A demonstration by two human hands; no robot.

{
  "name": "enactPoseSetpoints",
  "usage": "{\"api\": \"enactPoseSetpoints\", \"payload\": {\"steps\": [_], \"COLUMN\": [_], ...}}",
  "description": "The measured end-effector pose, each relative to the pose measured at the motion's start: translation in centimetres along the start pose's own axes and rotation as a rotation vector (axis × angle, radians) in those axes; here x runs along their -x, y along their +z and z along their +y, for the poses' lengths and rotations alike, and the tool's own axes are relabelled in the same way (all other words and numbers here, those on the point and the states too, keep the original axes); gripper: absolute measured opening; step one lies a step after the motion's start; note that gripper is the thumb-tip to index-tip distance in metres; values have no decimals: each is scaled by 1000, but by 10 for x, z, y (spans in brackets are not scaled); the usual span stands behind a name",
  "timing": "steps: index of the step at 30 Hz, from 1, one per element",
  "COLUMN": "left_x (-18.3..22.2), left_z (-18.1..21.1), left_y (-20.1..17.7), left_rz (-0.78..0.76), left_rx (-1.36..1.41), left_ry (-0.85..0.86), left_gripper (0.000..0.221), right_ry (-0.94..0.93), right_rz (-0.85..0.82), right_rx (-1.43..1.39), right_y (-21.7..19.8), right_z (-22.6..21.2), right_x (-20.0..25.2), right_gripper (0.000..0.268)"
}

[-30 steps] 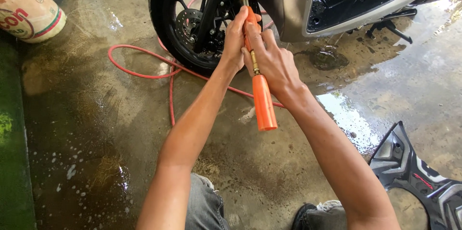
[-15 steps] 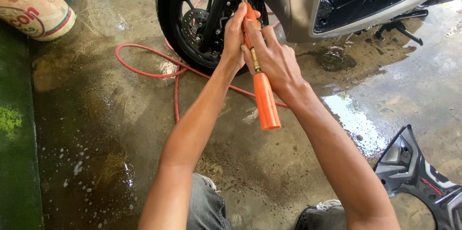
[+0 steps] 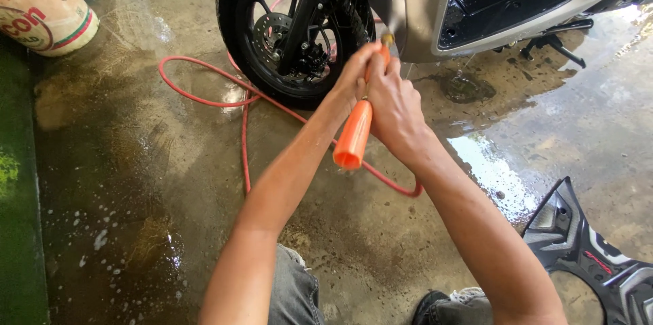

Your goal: The person uses a high-pressure water spray gun to wash a black Honda motorcycle. They systematically rinse the front wheel, front fairing, side panels, seat, and rear section of the vehicle. The person moves around the motorcycle to ensure all surfaces are covered by the water stream.

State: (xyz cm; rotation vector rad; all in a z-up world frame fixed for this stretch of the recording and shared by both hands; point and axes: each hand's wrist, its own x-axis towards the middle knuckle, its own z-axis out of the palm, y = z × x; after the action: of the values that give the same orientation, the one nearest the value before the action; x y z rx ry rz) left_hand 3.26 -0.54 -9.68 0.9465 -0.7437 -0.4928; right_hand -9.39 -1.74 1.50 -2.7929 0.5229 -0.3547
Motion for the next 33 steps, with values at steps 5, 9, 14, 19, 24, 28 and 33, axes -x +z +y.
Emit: {"api": "enactPoseSetpoints", "payload": {"steps": [5,9,14,19,24,28,33], "left_x": [-13,-6,-12,-18,-10,-11,-24], "left_z": [38,99,50,24,72,37,59], "left_y": [13,35,19,13,39,48,68], "left_rz": [143,98,211,302,368,362,491], "left_rx": [389,397,348,411,536,577,184], "left_ry": [-429,-297,-402,-449,-308,-368,-338], "left_gripper": [28,55,53,40,34,35,41], "right_ry": [8,-102,-28,-3,-112,-15,-176], "right_rz": [4,151,37,-17,121,29,237], "right_rx": [13,119,38,-89,-134,-106,-199], "right_y": [8,-9,5,-16,-33,-42,-83], "right_z": [7,-11,10,7,6,16,13], "right_x": [-6,5,-7,4,5,10,31], "right_gripper": [48,54,51,46,49,51,51]}}
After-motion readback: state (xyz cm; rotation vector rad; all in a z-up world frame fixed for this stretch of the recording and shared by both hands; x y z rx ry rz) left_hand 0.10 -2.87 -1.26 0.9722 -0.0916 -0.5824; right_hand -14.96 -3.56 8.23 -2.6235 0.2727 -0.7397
